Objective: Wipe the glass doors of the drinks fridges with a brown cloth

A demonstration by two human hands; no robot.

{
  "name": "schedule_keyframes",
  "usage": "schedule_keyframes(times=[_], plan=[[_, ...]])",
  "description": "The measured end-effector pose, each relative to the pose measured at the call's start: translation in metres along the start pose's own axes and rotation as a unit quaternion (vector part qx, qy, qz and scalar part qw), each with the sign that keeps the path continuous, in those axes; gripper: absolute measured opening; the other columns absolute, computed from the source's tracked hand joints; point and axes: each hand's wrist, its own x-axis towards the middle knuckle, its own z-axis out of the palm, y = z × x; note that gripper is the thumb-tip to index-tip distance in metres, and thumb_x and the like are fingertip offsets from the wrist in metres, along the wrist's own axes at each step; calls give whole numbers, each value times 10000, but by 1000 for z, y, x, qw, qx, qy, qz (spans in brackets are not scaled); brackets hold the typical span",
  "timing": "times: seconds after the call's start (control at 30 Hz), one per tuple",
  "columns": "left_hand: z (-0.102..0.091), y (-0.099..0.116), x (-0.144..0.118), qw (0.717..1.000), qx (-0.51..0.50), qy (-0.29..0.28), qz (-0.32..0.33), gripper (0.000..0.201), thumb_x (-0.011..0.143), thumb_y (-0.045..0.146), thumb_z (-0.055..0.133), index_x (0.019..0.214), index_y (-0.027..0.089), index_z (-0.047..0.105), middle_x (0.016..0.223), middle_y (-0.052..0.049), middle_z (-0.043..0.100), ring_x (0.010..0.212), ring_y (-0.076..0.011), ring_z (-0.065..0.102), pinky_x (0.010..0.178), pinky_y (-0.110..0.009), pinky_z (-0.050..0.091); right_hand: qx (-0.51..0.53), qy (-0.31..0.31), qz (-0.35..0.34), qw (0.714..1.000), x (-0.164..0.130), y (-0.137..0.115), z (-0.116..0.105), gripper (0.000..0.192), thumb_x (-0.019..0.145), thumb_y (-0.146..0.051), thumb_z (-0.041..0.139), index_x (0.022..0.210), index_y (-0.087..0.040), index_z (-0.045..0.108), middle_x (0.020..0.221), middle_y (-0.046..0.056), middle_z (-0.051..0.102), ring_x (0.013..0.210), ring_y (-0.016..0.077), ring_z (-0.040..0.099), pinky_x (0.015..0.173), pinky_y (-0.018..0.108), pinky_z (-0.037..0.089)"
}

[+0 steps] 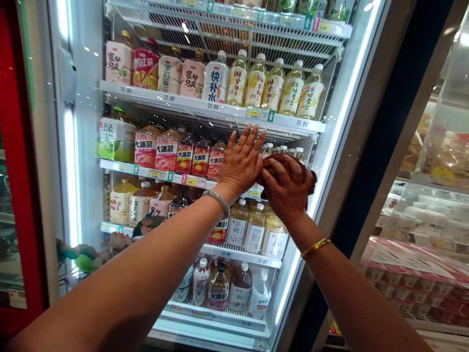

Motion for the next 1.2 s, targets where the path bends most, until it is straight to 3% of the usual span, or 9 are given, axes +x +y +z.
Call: schedule_keyframes(times=[0.1, 0.23, 0.33, 0.57, 0.7, 0.83, 1.03, 1.13, 1.2], plan=[[0, -1, 1, 1000, -4, 4, -13, 611, 1057, 275, 221, 1656, 172, 276, 1740, -39, 252, 1641, -199, 172, 1371, -472, 13, 13, -56, -71, 996, 22, 13, 4, 248, 955, -386, 654, 1200, -384, 698, 1397, 2, 687, 1418, 291, 439, 1102, 521, 284], [0, 0, 0, 1000, 1, 0, -5, 624, 1040, 271, 266, 1657, 175, 280, 1745, -50, 245, 1644, -215, 152, 1372, -477, 7, -8, -23, 88, 996, 45, 46, 7, 254, 970, -430, 614, 1186, -351, 720, 1396, 62, 670, 1383, 329, 461, 1059, 558, 308], [0, 0, -2, 1000, 5, -3, -3, 641, 1030, 257, 271, 1663, 152, 253, 1753, -60, 212, 1646, -225, 143, 1371, -494, 8, -27, 25, 165, 986, 22, 35, 2, 270, 935, -421, 638, 1181, -343, 719, 1382, 90, 676, 1368, 380, 484, 1043, 600, 314], [4, -3, -2, 1000, -4, 8, -8, 612, 1053, 265, 244, 1654, 153, 276, 1741, -52, 250, 1642, -200, 162, 1375, -471, 42, 15, -64, -48, 997, 8, -2, 2, 219, 938, -381, 645, 1150, -372, 698, 1373, -6, 699, 1402, 302, 468, 1123, 547, 278], [2, -4, -3, 1000, -4, 4, 9, 608, 1052, 285, 295, 1649, 167, 295, 1746, -76, 229, 1642, -236, 162, 1367, -507, 65, 23, -66, 67, 995, 43, 35, 8, 268, 986, -387, 564, 1224, -363, 686, 1428, 70, 650, 1436, 341, 407, 1089, 594, 273], [0, -5, -7, 1000, -7, 0, 18, 623, 1034, 267, 333, 1643, 140, 299, 1740, -95, 250, 1641, -250, 168, 1366, -509, 66, -2, -13, 148, 989, 19, 32, -3, 297, 956, -406, 602, 1228, -326, 691, 1420, 107, 645, 1415, 387, 448, 1062, 611, 313], [1, -5, -6, 1000, -6, 2, 18, 614, 1039, 271, 324, 1640, 145, 311, 1733, -94, 273, 1637, -245, 192, 1365, -506, 104, 5, -93, -53, 994, -20, -15, -17, 238, 928, -386, 662, 1162, -421, 693, 1354, -16, 713, 1409, 313, 490, 1131, 569, 314], [-5, -12, -5, 1000, 5, -17, 19, 613, 1044, 267, 283, 1648, 158, 289, 1727, -60, 296, 1629, -201, 221, 1366, -460, 144, 30, -137, -110, 984, 11, 9, -5, 239, 958, -400, 635, 1186, -457, 679, 1393, -50, 686, 1431, 276, 445, 1158, 547, 272], [-11, -23, -6, 998, 16, -31, 44, 620, 1046, 269, 262, 1660, 189, 251, 1732, -24, 282, 1626, -160, 220, 1368, -427, 141, 24, -84, -41, 995, 31, 32, 5, 244, 963, -430, 619, 1197, -406, 688, 1395, 1, 676, 1416, 307, 439, 1127, 572, 272]])
